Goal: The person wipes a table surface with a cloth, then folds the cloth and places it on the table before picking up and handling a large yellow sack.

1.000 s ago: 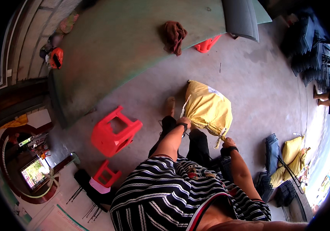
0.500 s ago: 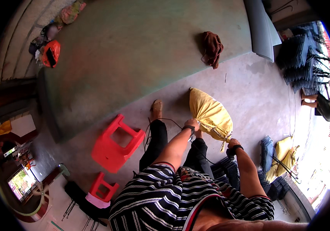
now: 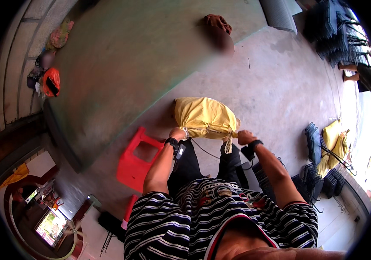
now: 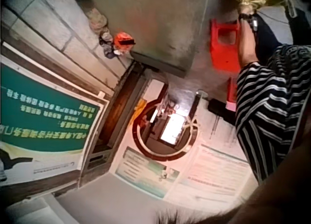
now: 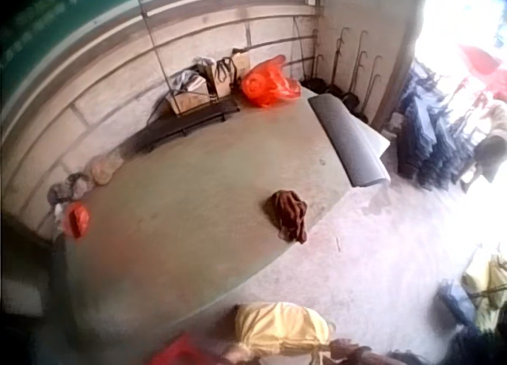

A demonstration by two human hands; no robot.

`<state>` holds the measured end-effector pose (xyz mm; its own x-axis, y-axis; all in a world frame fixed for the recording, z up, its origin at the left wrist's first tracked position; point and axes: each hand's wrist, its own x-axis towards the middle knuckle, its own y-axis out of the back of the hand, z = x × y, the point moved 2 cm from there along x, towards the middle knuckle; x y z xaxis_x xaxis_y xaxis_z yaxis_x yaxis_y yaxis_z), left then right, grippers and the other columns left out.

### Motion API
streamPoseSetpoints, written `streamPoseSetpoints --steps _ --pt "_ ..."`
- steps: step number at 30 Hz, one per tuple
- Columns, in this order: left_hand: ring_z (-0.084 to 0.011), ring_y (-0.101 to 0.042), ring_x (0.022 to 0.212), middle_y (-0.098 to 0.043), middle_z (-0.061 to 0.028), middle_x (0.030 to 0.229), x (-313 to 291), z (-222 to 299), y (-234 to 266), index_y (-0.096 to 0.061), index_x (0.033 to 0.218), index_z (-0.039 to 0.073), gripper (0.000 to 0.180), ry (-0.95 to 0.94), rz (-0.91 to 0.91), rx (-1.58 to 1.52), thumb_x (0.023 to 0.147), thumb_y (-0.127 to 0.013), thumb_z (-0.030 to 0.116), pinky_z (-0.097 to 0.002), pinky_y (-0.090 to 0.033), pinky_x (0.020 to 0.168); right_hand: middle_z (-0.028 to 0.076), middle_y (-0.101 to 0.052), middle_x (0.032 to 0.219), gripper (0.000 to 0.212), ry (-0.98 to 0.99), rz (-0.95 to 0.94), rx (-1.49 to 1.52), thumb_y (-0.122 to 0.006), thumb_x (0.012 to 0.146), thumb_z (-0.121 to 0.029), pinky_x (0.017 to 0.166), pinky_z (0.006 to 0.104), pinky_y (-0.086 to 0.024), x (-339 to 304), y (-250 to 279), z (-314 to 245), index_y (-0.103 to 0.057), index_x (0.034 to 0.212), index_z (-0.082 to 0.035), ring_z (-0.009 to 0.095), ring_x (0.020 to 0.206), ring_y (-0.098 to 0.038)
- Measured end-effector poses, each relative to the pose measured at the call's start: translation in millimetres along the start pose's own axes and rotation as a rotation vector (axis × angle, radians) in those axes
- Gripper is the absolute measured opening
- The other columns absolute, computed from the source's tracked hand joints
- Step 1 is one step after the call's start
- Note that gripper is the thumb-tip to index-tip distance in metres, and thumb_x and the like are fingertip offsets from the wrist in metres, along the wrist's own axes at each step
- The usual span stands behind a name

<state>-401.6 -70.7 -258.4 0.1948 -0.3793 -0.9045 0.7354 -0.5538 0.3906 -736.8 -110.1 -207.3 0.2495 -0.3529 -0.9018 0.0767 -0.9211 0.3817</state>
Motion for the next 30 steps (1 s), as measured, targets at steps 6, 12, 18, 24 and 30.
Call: streamPoseSetpoints --steps 6,12,18,24,30 --pt "-0.0213 -0.060 0.064 -0.060 -0.0136 0.073 6 62 53 -0.060 0.079 -0.009 0.022 0.104 -0.174 -0.421 0.063 -0.061 0.006 -0.0363 -0.044 0.049 0.018 -0.063 0.082 0.024 -0.075 -0.075 0.084 -0.054 0.064 -0.009 0.064 0.0401 -0.050 49 59 38 -0.064 0.084 0.000 0.031 0.081 -0.062" --pt "-0.0194 -0.056 0.053 -0.058 -0.0101 0.066 109 50 -2 -0.059 0.077 -0.006 0.018 -0.135 0.034 -0.667 0.066 -0.057 0.007 -0.0337 -0.043 0.044 0.019 -0.062 0.082 0.022 -0.149 0.276 0.020 -0.049 0.070 -0.013 0.067 0.0418 -0.050 75 87 37 -0.061 0.084 -0.002 0.034 0.080 -0.061" --pt "-0.0183 -0.056 0.053 -0.059 -0.0079 0.068 98 29 -13 -0.060 0.081 -0.003 0.019 -0.252 0.016 -0.497 0.066 -0.055 0.008 -0.0326 -0.041 0.044 0.020 -0.062 0.080 0.020 -0.188 0.203 0.137 -0.051 0.069 -0.013 0.068 0.0419 -0.049 63 50 31 -0.061 0.083 -0.002 0.035 0.080 -0.061" --pt "-0.0127 -0.043 0.038 -0.048 -0.0028 0.055 39 30 22 -0.056 0.071 0.000 0.009 0.171 -0.223 -0.771 0.065 -0.057 0.007 -0.0275 -0.027 0.030 0.020 -0.062 0.079 0.020 -0.185 0.154 0.144 -0.056 0.066 -0.012 0.064 0.0401 -0.049 47 61 26 -0.062 0.081 -0.001 0.033 0.078 -0.061" --pt "-0.0130 -0.045 0.041 -0.049 -0.0030 0.056 37 21 21 -0.057 0.071 0.001 0.010 0.181 -0.243 -0.773 0.064 -0.058 0.007 -0.0272 -0.028 0.030 0.013 -0.063 0.081 0.030 -0.006 0.028 -0.003 -0.067 0.062 -0.019 0.065 0.0384 -0.049 54 69 28 -0.062 0.087 -0.005 0.029 0.079 -0.062"
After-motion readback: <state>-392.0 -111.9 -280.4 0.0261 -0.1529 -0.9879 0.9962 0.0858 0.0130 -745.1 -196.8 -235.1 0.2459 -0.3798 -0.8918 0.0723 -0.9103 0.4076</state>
